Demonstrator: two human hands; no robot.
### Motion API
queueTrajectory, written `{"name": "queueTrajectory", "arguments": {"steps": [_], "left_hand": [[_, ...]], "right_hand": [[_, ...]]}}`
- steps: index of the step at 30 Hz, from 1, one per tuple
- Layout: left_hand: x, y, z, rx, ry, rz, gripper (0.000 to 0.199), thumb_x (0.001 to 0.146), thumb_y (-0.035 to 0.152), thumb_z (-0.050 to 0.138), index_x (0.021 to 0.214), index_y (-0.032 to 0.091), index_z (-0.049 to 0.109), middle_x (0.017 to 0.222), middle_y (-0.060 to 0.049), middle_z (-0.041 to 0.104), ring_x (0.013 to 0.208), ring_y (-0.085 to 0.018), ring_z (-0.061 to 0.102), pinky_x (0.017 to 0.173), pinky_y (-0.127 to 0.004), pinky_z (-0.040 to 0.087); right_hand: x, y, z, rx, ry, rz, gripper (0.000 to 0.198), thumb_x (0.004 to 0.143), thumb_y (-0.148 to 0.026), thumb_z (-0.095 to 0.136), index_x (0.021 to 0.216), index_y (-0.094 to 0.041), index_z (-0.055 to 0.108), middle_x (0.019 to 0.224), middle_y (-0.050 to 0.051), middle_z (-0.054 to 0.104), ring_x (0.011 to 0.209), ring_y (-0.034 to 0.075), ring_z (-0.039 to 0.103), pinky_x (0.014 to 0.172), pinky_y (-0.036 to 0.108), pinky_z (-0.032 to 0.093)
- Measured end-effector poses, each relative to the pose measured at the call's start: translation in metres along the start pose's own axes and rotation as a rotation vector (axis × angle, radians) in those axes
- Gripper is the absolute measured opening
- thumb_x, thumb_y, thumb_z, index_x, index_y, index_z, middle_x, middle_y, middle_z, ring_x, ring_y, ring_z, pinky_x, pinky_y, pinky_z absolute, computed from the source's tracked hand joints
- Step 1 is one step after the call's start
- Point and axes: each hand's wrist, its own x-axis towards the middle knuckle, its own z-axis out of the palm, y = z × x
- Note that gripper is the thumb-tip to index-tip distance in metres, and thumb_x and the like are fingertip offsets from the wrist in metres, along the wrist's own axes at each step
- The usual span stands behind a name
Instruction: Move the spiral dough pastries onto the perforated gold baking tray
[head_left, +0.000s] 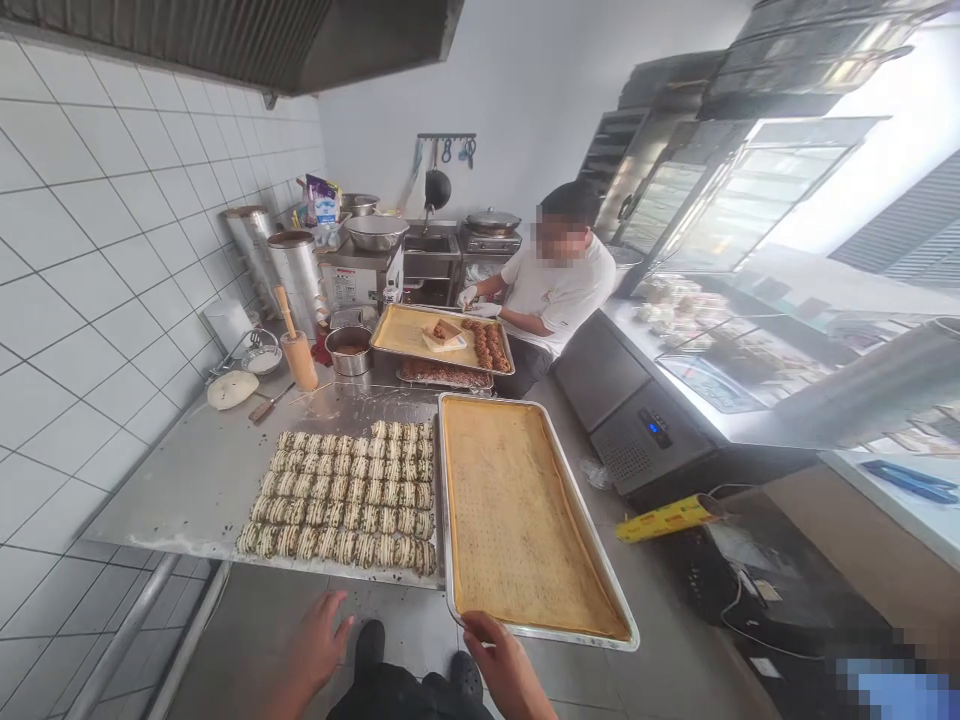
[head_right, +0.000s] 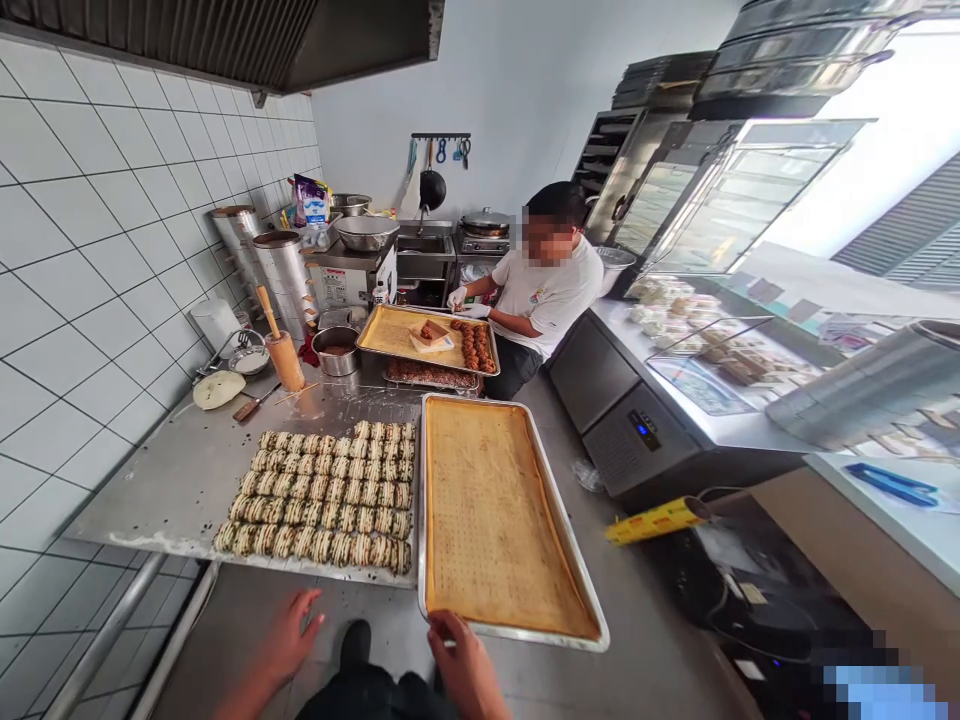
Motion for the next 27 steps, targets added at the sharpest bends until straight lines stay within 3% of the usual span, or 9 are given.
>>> {"name": "queueTrajectory", "arguments": {"steps": [3,7,10,13,16,21,24,27], "left_hand": [[0.018,0.034,-0.016,0.028,0.035,0.203,0.056,0.097,0.052,0.036,0.142,0.025,0.057,0.149,-0.011,0.058,0.14,-0.029,0.051,0.118,-0.045,0.043],[0.037,0.072,-0.032,0.12,0.015,0.335,0.052,0.094,0.044,0.048,0.143,0.027,0.056,0.148,-0.01,0.058,0.138,-0.029,0.051,0.12,-0.048,0.041],[0.05,0.087,-0.034,0.171,0.002,0.395,0.055,0.092,0.038,0.052,0.146,0.027,0.052,0.149,-0.009,0.057,0.14,-0.029,0.049,0.123,-0.048,0.039],[0.064,0.096,-0.026,0.217,-0.018,0.467,0.06,0.09,0.033,0.055,0.15,0.026,0.048,0.153,-0.008,0.055,0.144,-0.03,0.046,0.125,-0.051,0.037],[0.083,0.104,-0.012,0.24,-0.015,0.584,0.066,0.088,0.028,0.057,0.152,0.026,0.044,0.154,-0.008,0.054,0.145,-0.03,0.045,0.125,-0.052,0.038],[0.111,0.119,0.004,0.285,-0.041,0.654,0.061,0.088,0.026,0.055,0.149,0.025,0.046,0.15,-0.011,0.056,0.14,-0.031,0.049,0.121,-0.052,0.041],[0.119,0.123,0.011,0.306,-0.039,0.694,0.051,0.093,0.024,0.047,0.143,0.023,0.052,0.143,-0.012,0.061,0.134,-0.031,0.054,0.116,-0.049,0.046],[0.122,0.121,0.019,0.335,-0.03,0.72,0.05,0.096,0.024,0.04,0.145,0.022,0.05,0.143,-0.014,0.06,0.134,-0.031,0.054,0.115,-0.051,0.046]], "right_hand": [[0.007,-0.022,0.015,-0.034,-0.028,-0.016,0.043,0.086,-0.047,0.049,0.111,-0.021,0.071,0.109,0.009,0.075,0.104,0.026,0.069,0.091,0.039,0.054],[0.019,-0.035,0.035,-0.081,-0.019,-0.049,0.038,0.085,-0.038,0.049,0.11,-0.019,0.069,0.108,0.01,0.073,0.103,0.025,0.068,0.093,0.039,0.051],[0.027,-0.038,0.048,-0.127,0.0,-0.066,0.036,0.084,-0.031,0.047,0.11,-0.017,0.068,0.106,0.011,0.071,0.1,0.023,0.067,0.09,0.037,0.052],[0.034,-0.04,0.06,-0.204,0.036,-0.041,0.037,0.083,-0.025,0.047,0.113,-0.016,0.066,0.108,0.011,0.069,0.102,0.023,0.067,0.094,0.037,0.051],[0.046,-0.041,0.076,-0.279,0.079,-0.004,0.047,0.084,-0.02,0.046,0.129,-0.012,0.059,0.127,0.017,0.064,0.116,0.025,0.065,0.106,0.037,0.049],[0.078,-0.039,0.108,-0.43,0.136,0.0,0.066,0.086,-0.011,0.04,0.15,0.003,0.038,0.153,0.025,0.045,0.147,0.029,0.043,0.123,0.037,0.036],[0.099,-0.034,0.124,-0.535,0.142,0.104,0.07,0.087,-0.007,0.036,0.155,0.005,0.03,0.161,0.023,0.038,0.154,0.03,0.031,0.128,0.037,0.027],[0.116,-0.028,0.135,-0.577,0.181,0.184,0.068,0.089,-0.003,0.026,0.157,0.0,0.03,0.161,0.02,0.039,0.153,0.028,0.034,0.127,0.037,0.03]]}}
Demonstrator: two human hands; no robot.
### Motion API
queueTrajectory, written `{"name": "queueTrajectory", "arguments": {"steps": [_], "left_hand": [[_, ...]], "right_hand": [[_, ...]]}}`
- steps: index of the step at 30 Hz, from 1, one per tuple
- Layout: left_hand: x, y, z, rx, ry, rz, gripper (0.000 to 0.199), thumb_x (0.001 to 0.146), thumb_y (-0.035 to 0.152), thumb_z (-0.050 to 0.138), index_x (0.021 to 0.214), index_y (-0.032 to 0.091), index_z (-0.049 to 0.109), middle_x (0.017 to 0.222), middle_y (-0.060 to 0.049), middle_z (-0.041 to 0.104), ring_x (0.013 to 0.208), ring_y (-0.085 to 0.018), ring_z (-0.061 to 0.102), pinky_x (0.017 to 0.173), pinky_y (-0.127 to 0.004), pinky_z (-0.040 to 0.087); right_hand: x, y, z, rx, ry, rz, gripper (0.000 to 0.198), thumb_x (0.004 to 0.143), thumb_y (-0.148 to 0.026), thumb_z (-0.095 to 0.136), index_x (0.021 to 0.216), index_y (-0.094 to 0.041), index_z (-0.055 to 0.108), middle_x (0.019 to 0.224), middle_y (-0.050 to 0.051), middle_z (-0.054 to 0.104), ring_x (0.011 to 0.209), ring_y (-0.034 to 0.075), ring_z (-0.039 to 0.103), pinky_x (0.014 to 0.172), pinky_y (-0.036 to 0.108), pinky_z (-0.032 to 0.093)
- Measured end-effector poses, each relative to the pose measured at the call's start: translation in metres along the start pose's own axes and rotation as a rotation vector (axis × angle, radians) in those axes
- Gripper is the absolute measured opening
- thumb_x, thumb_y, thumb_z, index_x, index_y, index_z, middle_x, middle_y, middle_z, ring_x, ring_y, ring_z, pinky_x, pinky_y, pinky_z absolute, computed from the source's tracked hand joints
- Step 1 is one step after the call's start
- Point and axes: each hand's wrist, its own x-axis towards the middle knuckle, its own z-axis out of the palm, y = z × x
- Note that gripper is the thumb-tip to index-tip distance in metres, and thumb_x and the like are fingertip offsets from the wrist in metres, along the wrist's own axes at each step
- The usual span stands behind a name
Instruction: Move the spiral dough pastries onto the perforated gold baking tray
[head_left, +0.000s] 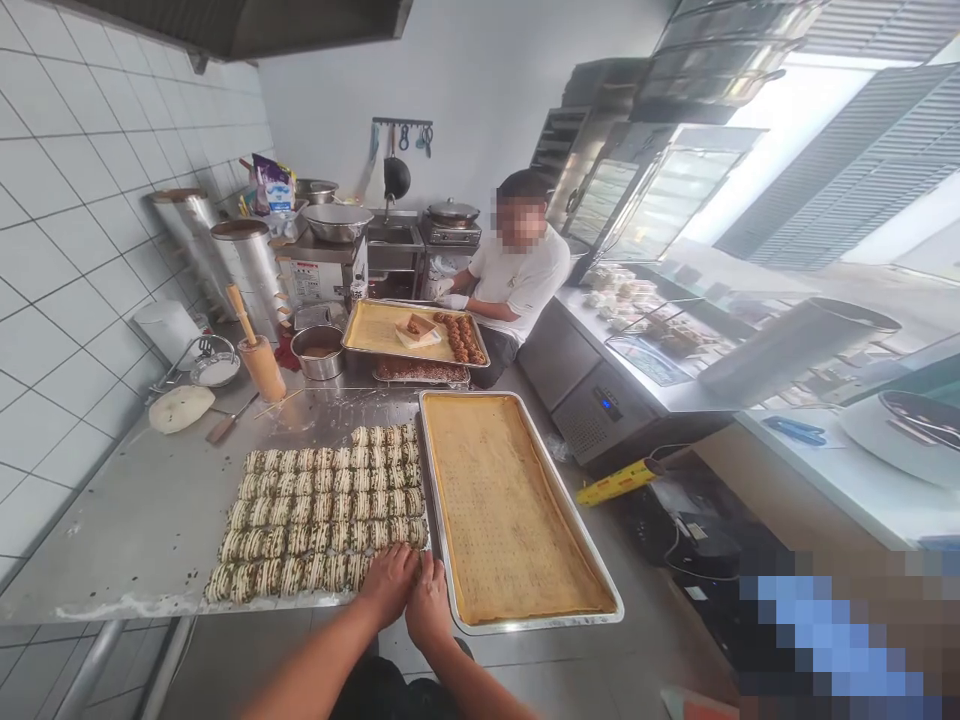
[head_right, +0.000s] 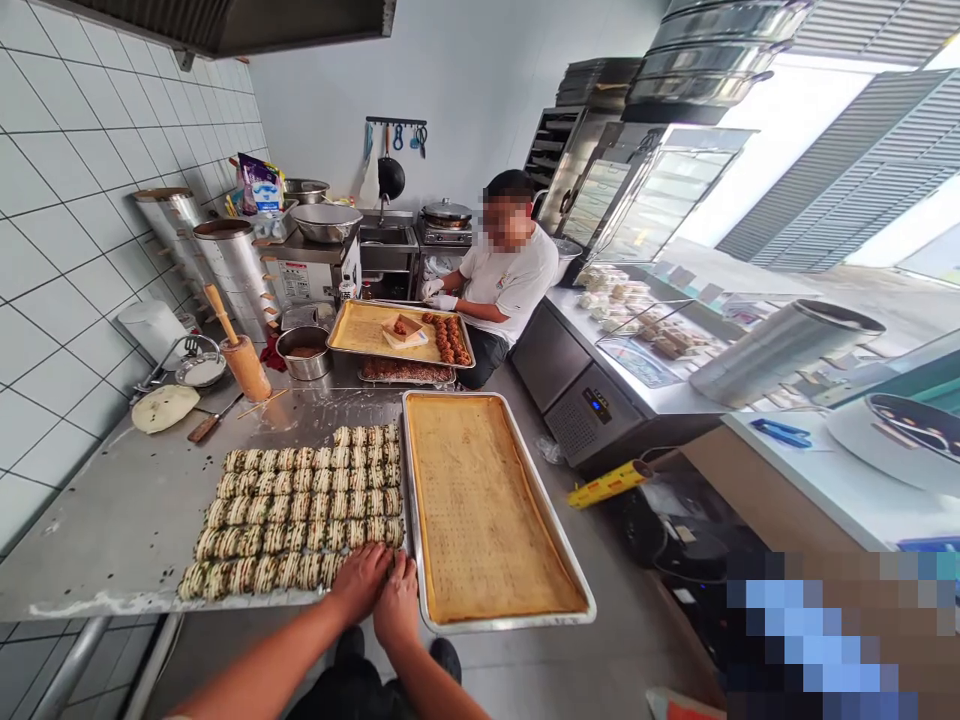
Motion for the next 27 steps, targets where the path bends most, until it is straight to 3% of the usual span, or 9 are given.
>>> {"name": "queueTrajectory", "arguments": {"steps": [3,8,12,17,22,27], "left_hand": [[0.002,-0.003,0.008,0.041,0.008,0.003,0.054,0.096,0.022,0.04,0.151,0.021,0.044,0.143,-0.015,0.06,0.133,-0.032,0.055,0.116,-0.053,0.045],[0.005,-0.014,0.008,0.04,0.02,0.045,0.047,0.099,0.017,0.032,0.139,0.021,0.055,0.129,-0.012,0.068,0.123,-0.027,0.06,0.11,-0.049,0.05],[-0.009,-0.025,0.002,0.023,0.042,0.098,0.044,0.099,0.021,0.04,0.14,0.023,0.056,0.135,-0.01,0.066,0.128,-0.025,0.059,0.114,-0.046,0.048],[-0.046,-0.056,-0.009,0.083,0.117,0.016,0.06,0.093,0.024,0.053,0.152,0.029,0.043,0.146,-0.011,0.06,0.135,-0.03,0.054,0.115,-0.056,0.046],[-0.068,-0.091,-0.023,0.176,-0.038,-0.076,0.066,0.092,0.037,0.058,0.154,0.025,0.041,0.146,-0.016,0.059,0.135,-0.036,0.054,0.116,-0.062,0.041],[-0.067,-0.089,-0.017,0.177,-0.092,-0.085,0.081,0.091,0.051,0.06,0.161,0.029,0.026,0.154,-0.019,0.052,0.141,-0.039,0.049,0.119,-0.063,0.037]], "right_hand": [[0.009,-0.001,0.01,0.015,0.044,-0.008,0.066,0.091,-0.003,0.02,0.156,0.001,0.033,0.157,0.024,0.044,0.147,0.029,0.043,0.122,0.039,0.038],[0.015,0.0,0.013,0.018,0.088,-0.064,0.062,0.091,-0.004,0.025,0.15,0.001,0.044,0.149,0.025,0.051,0.14,0.032,0.049,0.12,0.042,0.038],[0.011,-0.001,0.009,0.06,0.095,-0.097,0.06,0.088,-0.006,0.032,0.146,-0.004,0.048,0.136,0.023,0.058,0.128,0.029,0.057,0.113,0.038,0.043],[0.006,-0.006,0.001,-0.015,0.011,-0.106,0.073,0.081,-0.014,0.052,0.153,-0.008,0.041,0.154,0.024,0.041,0.138,0.035,0.047,0.118,0.043,0.038],[0.009,-0.016,-0.009,-0.044,-0.02,-0.077,0.078,0.078,-0.027,0.066,0.152,-0.021,0.044,0.159,0.019,0.037,0.142,0.038,0.042,0.113,0.046,0.043],[0.018,-0.017,0.001,-0.064,-0.002,-0.095,0.076,0.078,-0.031,0.072,0.15,-0.025,0.048,0.155,0.02,0.041,0.141,0.041,0.043,0.107,0.049,0.047]]}}
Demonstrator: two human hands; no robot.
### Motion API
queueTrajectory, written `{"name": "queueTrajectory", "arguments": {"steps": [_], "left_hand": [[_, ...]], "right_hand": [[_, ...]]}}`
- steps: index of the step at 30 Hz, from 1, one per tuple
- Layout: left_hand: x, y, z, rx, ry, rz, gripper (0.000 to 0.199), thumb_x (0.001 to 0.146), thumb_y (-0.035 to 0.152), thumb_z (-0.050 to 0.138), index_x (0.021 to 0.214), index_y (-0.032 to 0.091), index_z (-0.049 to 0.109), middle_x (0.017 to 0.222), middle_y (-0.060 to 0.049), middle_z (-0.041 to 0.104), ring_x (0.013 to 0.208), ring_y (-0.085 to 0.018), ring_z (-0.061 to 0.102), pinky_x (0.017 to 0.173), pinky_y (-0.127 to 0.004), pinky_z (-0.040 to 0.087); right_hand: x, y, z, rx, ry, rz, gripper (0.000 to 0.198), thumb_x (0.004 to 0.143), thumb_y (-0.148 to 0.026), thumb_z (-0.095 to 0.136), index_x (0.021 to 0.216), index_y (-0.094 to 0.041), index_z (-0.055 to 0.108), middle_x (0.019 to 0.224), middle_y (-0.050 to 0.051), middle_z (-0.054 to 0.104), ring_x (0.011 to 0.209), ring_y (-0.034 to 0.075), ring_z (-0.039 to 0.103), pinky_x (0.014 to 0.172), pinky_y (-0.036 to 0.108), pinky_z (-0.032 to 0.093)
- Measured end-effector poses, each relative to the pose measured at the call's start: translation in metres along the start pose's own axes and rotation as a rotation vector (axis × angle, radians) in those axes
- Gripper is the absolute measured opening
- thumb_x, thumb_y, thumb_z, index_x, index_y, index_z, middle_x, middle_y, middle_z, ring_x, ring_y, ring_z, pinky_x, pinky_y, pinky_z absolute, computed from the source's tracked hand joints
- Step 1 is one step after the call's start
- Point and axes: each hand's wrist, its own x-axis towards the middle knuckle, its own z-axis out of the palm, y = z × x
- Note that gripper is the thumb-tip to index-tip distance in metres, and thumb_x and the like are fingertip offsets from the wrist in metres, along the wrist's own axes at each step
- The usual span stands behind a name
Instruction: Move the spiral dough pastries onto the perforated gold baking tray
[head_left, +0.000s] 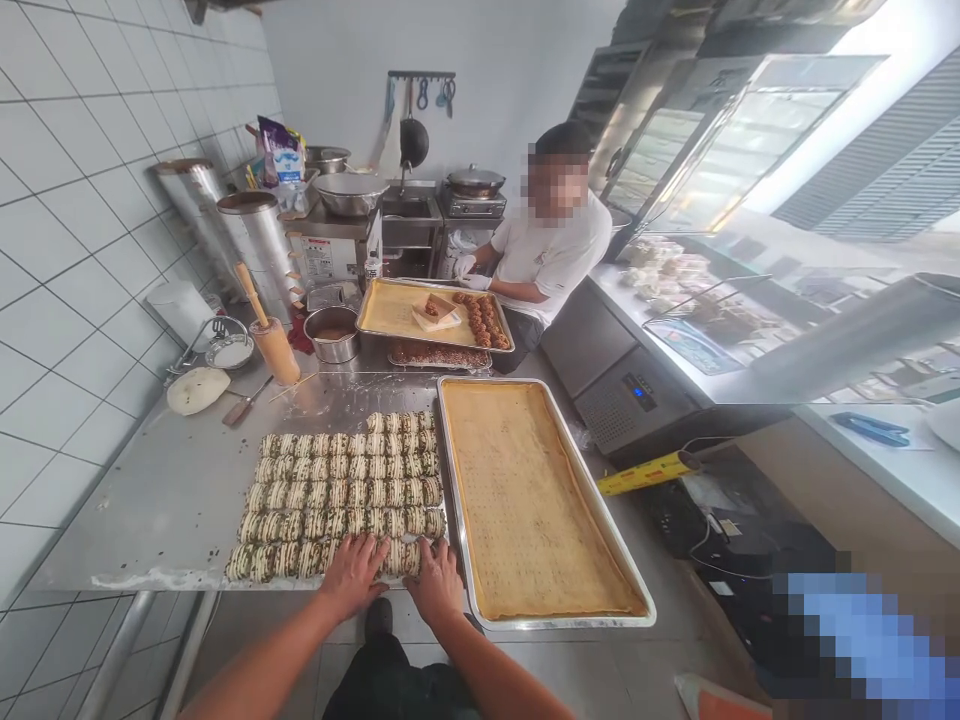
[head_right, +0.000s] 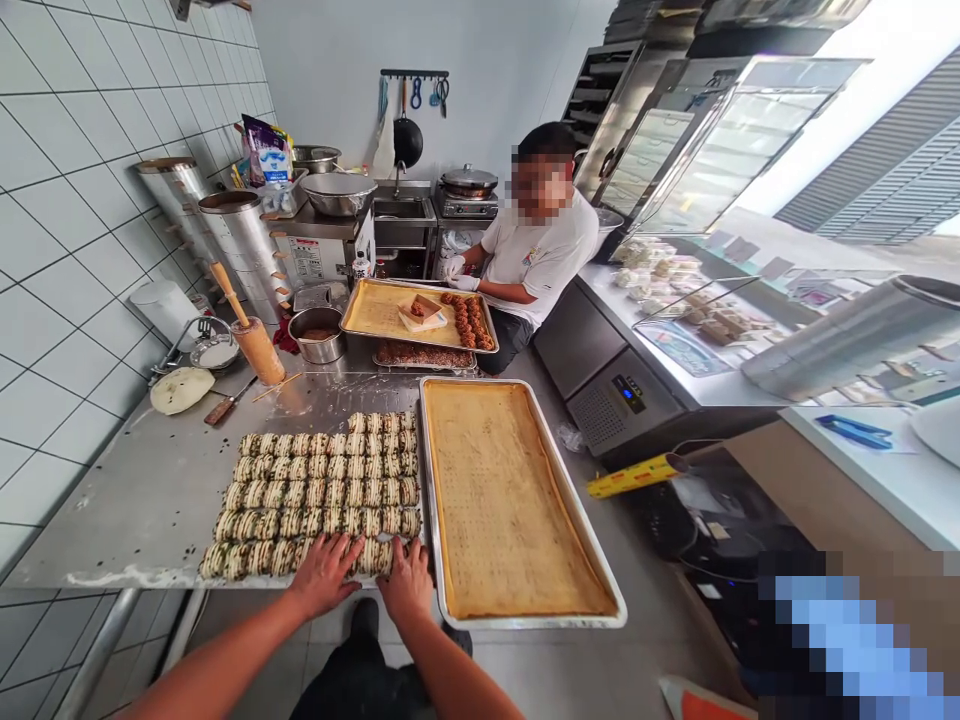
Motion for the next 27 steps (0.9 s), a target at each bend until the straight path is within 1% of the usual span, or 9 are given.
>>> {"name": "queueTrajectory", "arguments": {"steps": [2,4,7,9,13,16,20,24,27], "left_hand": [[0.001,0.002,0.006,-0.009,0.035,-0.024,0.078,0.093,0.054,0.057,0.161,0.031,0.025,0.153,-0.018,0.053,0.14,-0.039,0.051,0.118,-0.063,0.038],[0.001,0.0,0.012,-0.01,0.054,-0.024,0.07,0.096,0.055,0.051,0.159,0.031,0.031,0.151,-0.017,0.056,0.138,-0.038,0.053,0.116,-0.061,0.041],[0.0,-0.01,0.019,-0.006,0.039,0.048,0.061,0.099,0.057,0.042,0.154,0.029,0.044,0.147,-0.017,0.059,0.136,-0.036,0.055,0.115,-0.059,0.042],[0.0,-0.015,0.02,0.002,0.027,0.087,0.062,0.099,0.06,0.039,0.153,0.029,0.046,0.147,-0.017,0.06,0.136,-0.036,0.055,0.116,-0.059,0.041],[0.005,-0.014,0.014,0.015,0.019,0.084,0.075,0.096,0.066,0.039,0.16,0.028,0.03,0.151,-0.018,0.056,0.136,-0.038,0.055,0.114,-0.06,0.043],[0.011,-0.007,0.007,0.024,0.009,0.078,0.076,0.097,0.064,0.039,0.162,0.028,0.024,0.148,-0.02,0.057,0.131,-0.038,0.058,0.108,-0.057,0.049],[0.02,-0.003,0.003,0.004,-0.018,0.073,0.074,0.096,0.06,0.044,0.161,0.03,0.026,0.142,-0.02,0.06,0.123,-0.038,0.062,0.098,-0.056,0.055],[0.025,-0.003,-0.002,-0.04,-0.084,0.072,0.069,0.096,0.055,0.049,0.158,0.031,0.033,0.145,-0.02,0.057,0.125,-0.038,0.061,0.1,-0.055,0.055],[0.026,-0.001,-0.014,-0.104,-0.126,0.036,0.066,0.093,0.055,0.053,0.153,0.03,0.042,0.144,-0.018,0.058,0.123,-0.036,0.063,0.101,-0.053,0.055]], "right_hand": [[0.003,0.004,0.007,-0.005,0.025,-0.018,0.075,0.08,-0.031,0.071,0.151,-0.028,0.046,0.154,0.019,0.041,0.141,0.041,0.043,0.106,0.049,0.047],[0.003,0.008,0.011,-0.006,0.037,-0.037,0.071,0.082,-0.028,0.068,0.15,-0.03,0.047,0.154,0.017,0.042,0.141,0.039,0.043,0.106,0.048,0.048],[-0.001,0.013,0.011,-0.011,0.035,-0.101,0.064,0.084,-0.024,0.064,0.146,-0.03,0.05,0.155,0.014,0.042,0.143,0.036,0.04,0.108,0.046,0.046],[-0.003,0.015,0.009,-0.02,0.036,-0.133,0.063,0.085,-0.023,0.062,0.147,-0.03,0.05,0.156,0.013,0.042,0.145,0.036,0.037,0.109,0.045,0.046],[-0.003,0.013,0.004,-0.027,0.027,-0.124,0.066,0.087,-0.025,0.06,0.152,-0.028,0.045,0.155,0.014,0.044,0.144,0.035,0.039,0.108,0.046,0.047],[0.001,0.01,0.002,-0.034,0.01,-0.138,0.067,0.087,-0.029,0.062,0.152,-0.027,0.045,0.153,0.016,0.046,0.142,0.037,0.041,0.107,0.048,0.048],[0.005,0.01,-0.001,-0.042,-0.006,-0.134,0.067,0.085,-0.027,0.064,0.15,-0.027,0.048,0.152,0.017,0.046,0.14,0.039,0.042,0.105,0.05,0.049],[0.008,0.011,-0.004,-0.04,0.006,-0.154,0.063,0.079,-0.02,0.064,0.142,-0.025,0.055,0.147,0.016,0.05,0.136,0.036,0.046,0.103,0.045,0.05],[0.01,0.009,-0.008,-0.025,0.014,-0.154,0.058,0.075,-0.019,0.064,0.132,-0.026,0.059,0.14,0.013,0.054,0.129,0.033,0.05,0.098,0.041,0.051]]}}
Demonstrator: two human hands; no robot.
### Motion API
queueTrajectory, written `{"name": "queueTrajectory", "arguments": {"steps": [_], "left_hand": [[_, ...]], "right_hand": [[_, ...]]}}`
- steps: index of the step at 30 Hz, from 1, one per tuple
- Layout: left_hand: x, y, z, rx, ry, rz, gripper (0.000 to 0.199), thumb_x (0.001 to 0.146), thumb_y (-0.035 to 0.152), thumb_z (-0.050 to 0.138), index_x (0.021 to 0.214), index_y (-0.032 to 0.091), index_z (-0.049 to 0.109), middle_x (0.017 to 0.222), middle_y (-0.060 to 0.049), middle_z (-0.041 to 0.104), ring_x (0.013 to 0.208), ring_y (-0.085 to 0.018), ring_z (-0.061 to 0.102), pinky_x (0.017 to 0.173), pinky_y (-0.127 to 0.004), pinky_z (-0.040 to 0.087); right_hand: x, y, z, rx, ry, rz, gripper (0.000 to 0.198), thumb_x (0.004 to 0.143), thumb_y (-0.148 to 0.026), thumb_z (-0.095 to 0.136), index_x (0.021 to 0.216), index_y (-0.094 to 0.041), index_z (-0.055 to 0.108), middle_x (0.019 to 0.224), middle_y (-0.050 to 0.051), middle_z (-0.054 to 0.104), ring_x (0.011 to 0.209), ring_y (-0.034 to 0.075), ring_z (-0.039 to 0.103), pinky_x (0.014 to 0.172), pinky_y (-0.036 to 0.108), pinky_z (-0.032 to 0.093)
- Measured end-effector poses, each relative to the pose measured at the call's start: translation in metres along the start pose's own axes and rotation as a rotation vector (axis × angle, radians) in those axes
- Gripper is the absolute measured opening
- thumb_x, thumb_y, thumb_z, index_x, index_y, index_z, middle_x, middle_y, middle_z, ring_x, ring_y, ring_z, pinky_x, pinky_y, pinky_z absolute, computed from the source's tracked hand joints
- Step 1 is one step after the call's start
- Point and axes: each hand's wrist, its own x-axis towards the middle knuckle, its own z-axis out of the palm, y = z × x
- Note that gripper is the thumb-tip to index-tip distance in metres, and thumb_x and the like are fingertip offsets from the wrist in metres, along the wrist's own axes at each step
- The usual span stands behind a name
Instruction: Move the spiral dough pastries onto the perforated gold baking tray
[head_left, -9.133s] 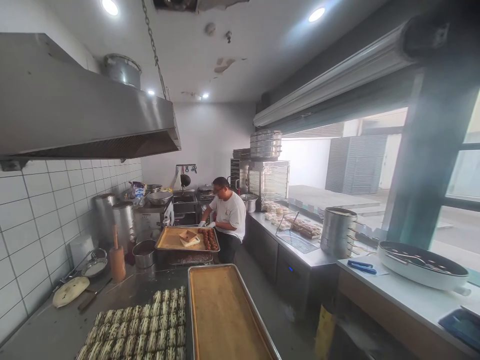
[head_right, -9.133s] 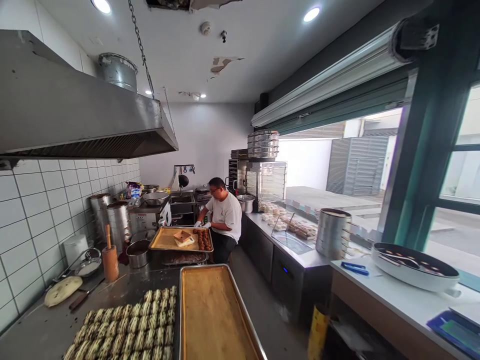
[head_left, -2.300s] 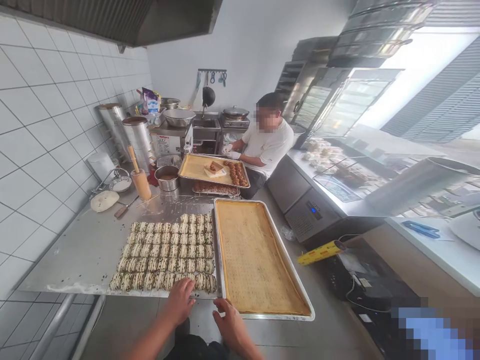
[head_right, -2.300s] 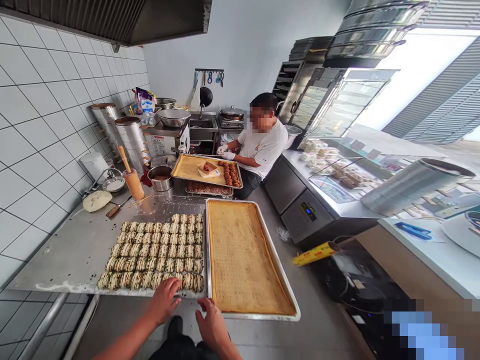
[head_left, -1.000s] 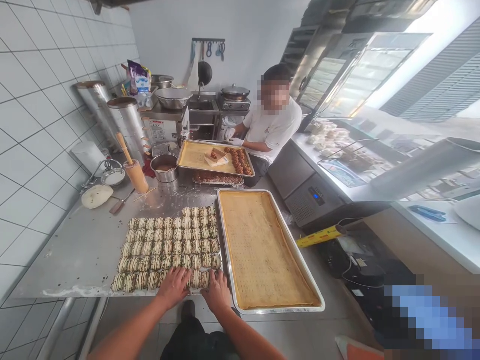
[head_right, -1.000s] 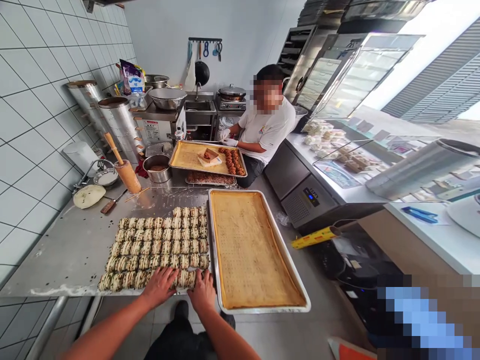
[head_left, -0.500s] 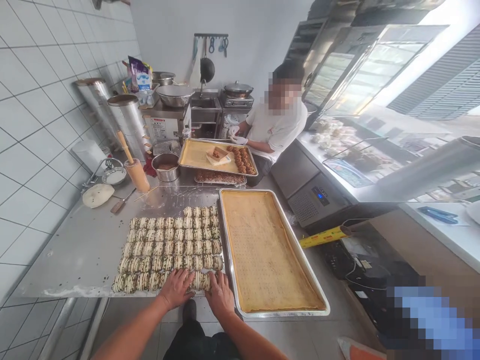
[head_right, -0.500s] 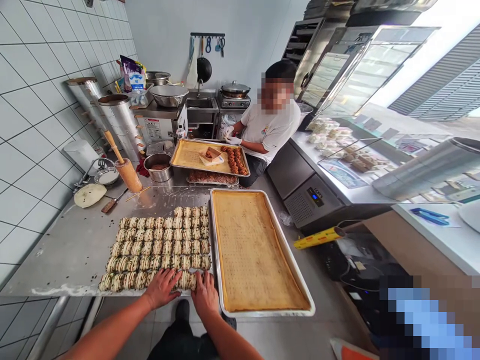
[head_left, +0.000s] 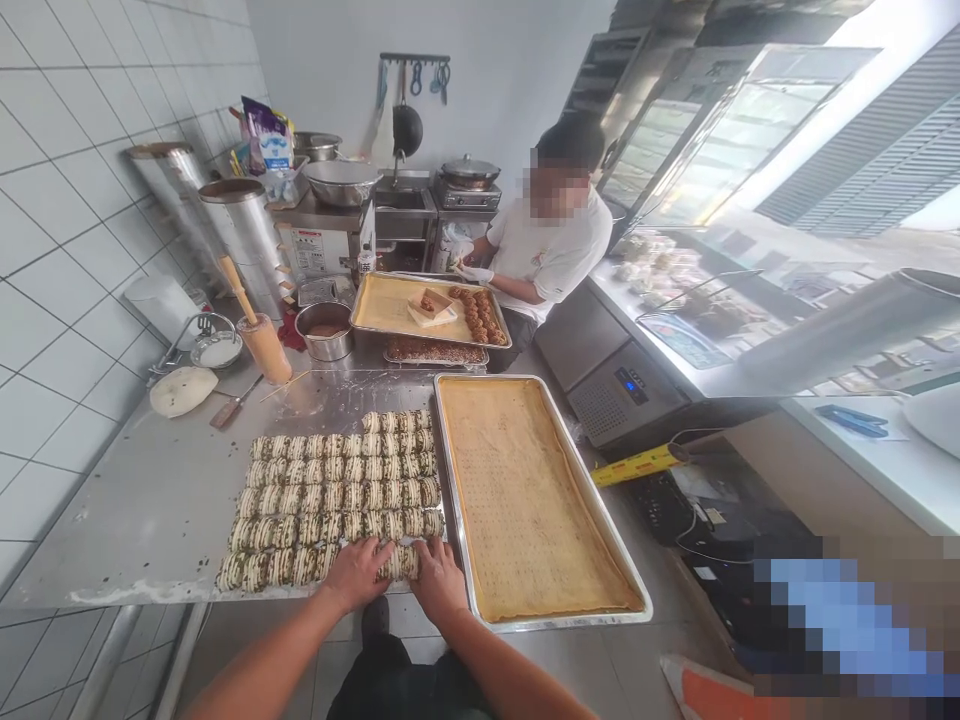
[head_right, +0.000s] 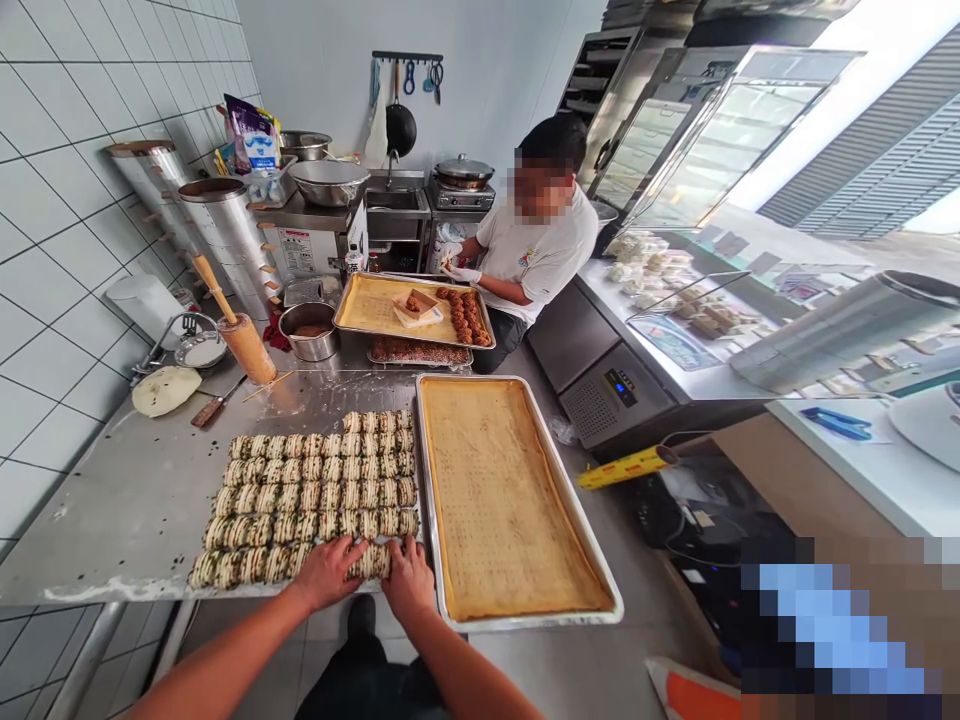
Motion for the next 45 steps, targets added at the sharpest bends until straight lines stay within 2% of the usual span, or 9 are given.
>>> {"name": "queueTrajectory", "arguments": {"steps": [5,9,15,18,21,29,35,41,45], "left_hand": [[-0.014,0.02,-0.028,-0.107,-0.001,-0.082,0.059,0.09,0.052,0.055,0.145,0.033,0.049,0.139,-0.011,0.061,0.118,-0.032,0.066,0.097,-0.047,0.056],[-0.009,0.07,-0.056,-0.154,0.012,-0.068,0.057,0.092,0.06,0.047,0.144,0.035,0.05,0.139,-0.01,0.062,0.11,-0.03,0.068,0.091,-0.042,0.056],[0.071,0.208,-0.076,-0.128,-0.003,0.042,0.056,0.089,0.053,0.055,0.141,0.033,0.052,0.127,-0.009,0.065,0.109,-0.029,0.068,0.09,-0.042,0.055],[0.118,0.269,-0.056,-0.133,-0.042,0.087,0.056,0.089,0.054,0.055,0.141,0.033,0.053,0.127,-0.01,0.065,0.109,-0.03,0.068,0.091,-0.044,0.055],[0.145,0.303,-0.027,-0.127,-0.105,0.101,0.057,0.089,0.058,0.054,0.141,0.033,0.054,0.126,-0.011,0.066,0.108,-0.032,0.068,0.092,-0.047,0.056],[0.114,0.289,0.016,-0.13,-0.046,-0.107,0.081,0.087,0.058,0.06,0.158,0.031,0.034,0.155,-0.014,0.05,0.143,-0.036,0.046,0.122,-0.057,0.036],[0.094,0.274,0.012,-0.212,-0.119,-0.208,0.064,0.091,0.049,0.055,0.15,0.025,0.048,0.154,-0.012,0.054,0.142,-0.031,0.049,0.122,-0.05,0.039],[0.097,0.288,-0.009,-0.209,-0.143,-0.257,0.066,0.09,0.04,0.053,0.153,0.023,0.044,0.156,-0.013,0.051,0.143,-0.033,0.048,0.122,-0.051,0.041],[0.071,0.281,-0.016,-0.241,0.061,-0.274,0.055,0.099,0.043,0.042,0.152,0.03,0.044,0.153,-0.009,0.055,0.141,-0.029,0.051,0.119,-0.05,0.046]], "right_hand": [[-0.01,-0.005,-0.031,0.045,-0.002,-0.022,0.053,0.071,-0.02,0.062,0.123,-0.026,0.061,0.13,0.011,0.059,0.12,0.031,0.053,0.094,0.04,0.049],[-0.028,0.026,-0.089,0.071,-0.027,-0.074,0.052,0.071,-0.021,0.061,0.122,-0.028,0.059,0.127,0.01,0.058,0.12,0.03,0.051,0.091,0.039,0.048],[-0.051,0.163,-0.173,0.009,-0.031,-0.09,0.046,0.07,-0.019,0.062,0.115,-0.028,0.06,0.119,0.007,0.059,0.115,0.027,0.05,0.084,0.033,0.048],[-0.059,0.234,-0.182,-0.029,-0.06,-0.052,0.049,0.068,-0.017,0.063,0.117,-0.026,0.061,0.121,0.008,0.058,0.115,0.027,0.049,0.087,0.034,0.048],[-0.064,0.281,-0.172,-0.026,-0.12,-0.036,0.049,0.068,-0.016,0.063,0.116,-0.024,0.063,0.123,0.01,0.059,0.117,0.028,0.049,0.092,0.035,0.048],[-0.071,0.346,-0.165,0.238,-0.218,-0.068,0.087,0.068,-0.028,0.072,0.15,-0.023,0.046,0.155,0.015,0.043,0.147,0.032,0.036,0.123,0.043,0.032],[-0.074,0.381,-0.163,0.316,-0.193,-0.093,0.072,0.07,-0.023,0.067,0.142,-0.019,0.056,0.139,0.014,0.059,0.13,0.027,0.054,0.115,0.035,0.041],[-0.077,0.375,-0.168,0.296,-0.203,-0.031,0.062,0.079,-0.022,0.058,0.141,-0.015,0.055,0.135,0.015,0.06,0.128,0.032,0.054,0.111,0.045,0.046],[-0.073,0.341,-0.174,0.316,-0.047,-0.051,0.049,0.09,-0.024,0.051,0.138,-0.013,0.057,0.136,0.016,0.059,0.13,0.03,0.053,0.115,0.045,0.043]]}}
